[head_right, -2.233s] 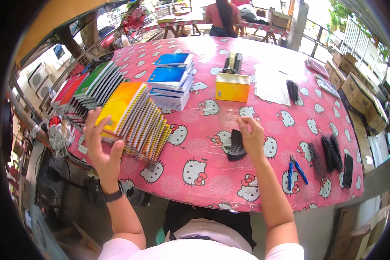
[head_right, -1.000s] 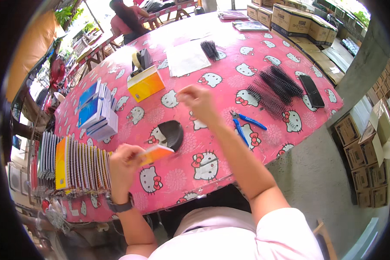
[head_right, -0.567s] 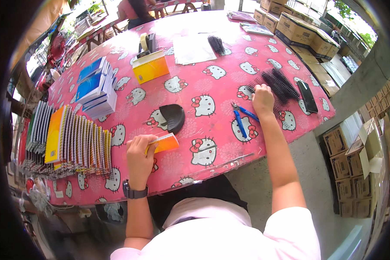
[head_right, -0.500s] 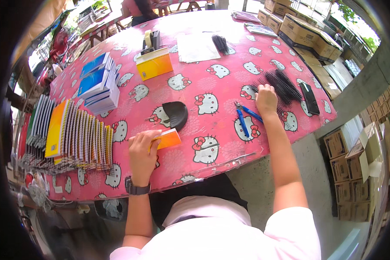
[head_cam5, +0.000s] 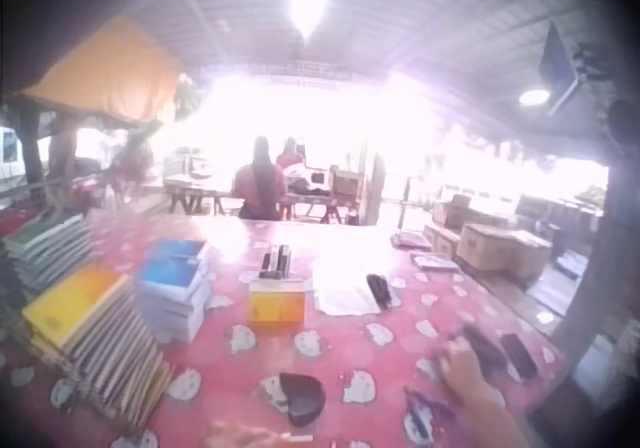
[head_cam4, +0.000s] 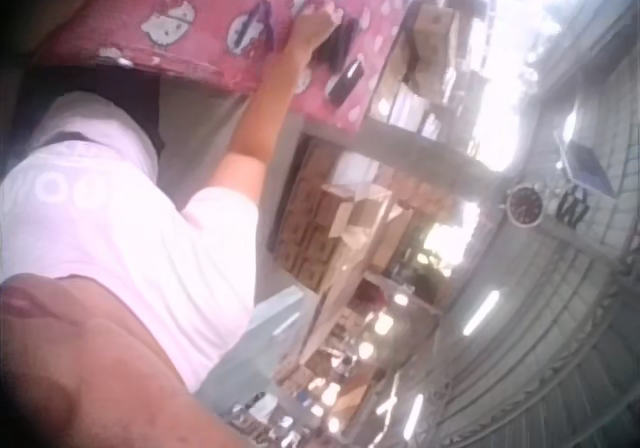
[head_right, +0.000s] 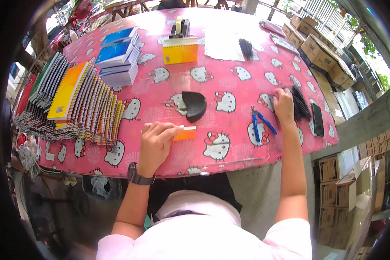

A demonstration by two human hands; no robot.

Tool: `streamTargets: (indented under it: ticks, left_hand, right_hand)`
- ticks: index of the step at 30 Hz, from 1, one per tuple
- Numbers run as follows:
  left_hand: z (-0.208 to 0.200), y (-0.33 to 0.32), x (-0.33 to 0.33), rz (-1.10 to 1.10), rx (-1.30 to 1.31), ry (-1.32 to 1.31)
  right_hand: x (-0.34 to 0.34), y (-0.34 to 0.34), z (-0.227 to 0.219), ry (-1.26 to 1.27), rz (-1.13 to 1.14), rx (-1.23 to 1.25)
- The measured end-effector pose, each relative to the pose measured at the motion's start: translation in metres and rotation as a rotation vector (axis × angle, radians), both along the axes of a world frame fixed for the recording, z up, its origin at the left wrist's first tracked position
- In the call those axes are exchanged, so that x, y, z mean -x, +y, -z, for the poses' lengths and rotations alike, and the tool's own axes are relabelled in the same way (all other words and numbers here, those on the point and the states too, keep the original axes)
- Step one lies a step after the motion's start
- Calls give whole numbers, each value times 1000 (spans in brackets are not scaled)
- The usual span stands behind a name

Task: The person inserts a black plastic spiral coil through the pre-punched holes of a yellow notebook cover and paper stack, threading it by hand and then using a black tool to crimp the ends, before stacking the completed notebook.

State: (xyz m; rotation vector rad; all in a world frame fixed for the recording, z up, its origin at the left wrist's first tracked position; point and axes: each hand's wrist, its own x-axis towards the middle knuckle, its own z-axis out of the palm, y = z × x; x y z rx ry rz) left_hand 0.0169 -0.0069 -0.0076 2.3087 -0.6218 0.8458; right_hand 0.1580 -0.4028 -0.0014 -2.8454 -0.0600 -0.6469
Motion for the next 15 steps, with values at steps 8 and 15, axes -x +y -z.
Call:
streamTargets:
  ticks: [8,15]
  left_hand:
    - [4,-1,3,-43,-7,-15]
    - [6,-2,1,-58,-5,-8]
  right_hand:
    - [15,8,22,204,145,53]
    - [27,-19,31,146,206,-126]
